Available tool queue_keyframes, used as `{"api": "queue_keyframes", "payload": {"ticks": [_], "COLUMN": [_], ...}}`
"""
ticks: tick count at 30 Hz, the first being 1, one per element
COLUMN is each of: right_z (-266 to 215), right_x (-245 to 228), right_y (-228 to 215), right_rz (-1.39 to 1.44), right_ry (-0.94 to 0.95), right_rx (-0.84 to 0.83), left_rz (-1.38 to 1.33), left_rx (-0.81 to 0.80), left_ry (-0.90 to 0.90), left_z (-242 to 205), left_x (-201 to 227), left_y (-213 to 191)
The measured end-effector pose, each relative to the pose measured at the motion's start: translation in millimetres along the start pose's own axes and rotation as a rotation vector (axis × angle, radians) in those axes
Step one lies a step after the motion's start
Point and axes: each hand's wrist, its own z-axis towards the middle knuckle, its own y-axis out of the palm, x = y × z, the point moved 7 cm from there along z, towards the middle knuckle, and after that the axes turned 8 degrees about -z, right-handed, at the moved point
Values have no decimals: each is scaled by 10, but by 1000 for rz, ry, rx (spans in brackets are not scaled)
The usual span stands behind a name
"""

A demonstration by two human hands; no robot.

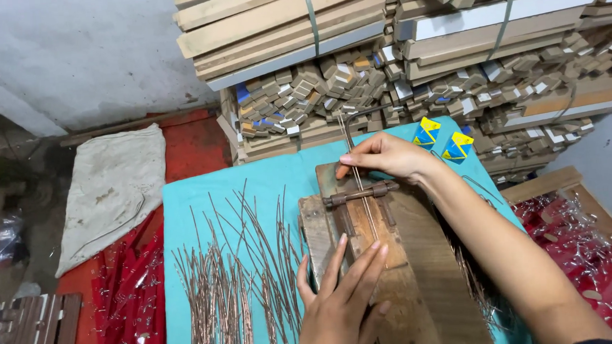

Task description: Bending thin metal rods using a manual jig on a workbench

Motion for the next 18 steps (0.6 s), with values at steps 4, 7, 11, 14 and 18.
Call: {"api": "queue_keyframes", "payload": {"ticks": [4,7,11,14,18], "right_z": [-43,-60,-26,102,466], "right_x": [44,8,-4,267,1092], "right_y": [21,9,-46,-413,-822], "right_rz": [2,0,-11,-233,-641], "right_ry": [-37,-43,-7,89,430], "right_rx": [74,92,9,190,250], "left_rz": [33,15,31,53,-4], "left_rx": [-23,-38,19,52,19], "left_ry": [-25,-28,28,33,18], "left_z": [5,8,-7,-31,-14], "left_x": [-14,-49,-73,-77,-104], "left_y": [30,68,110,147,158]}}
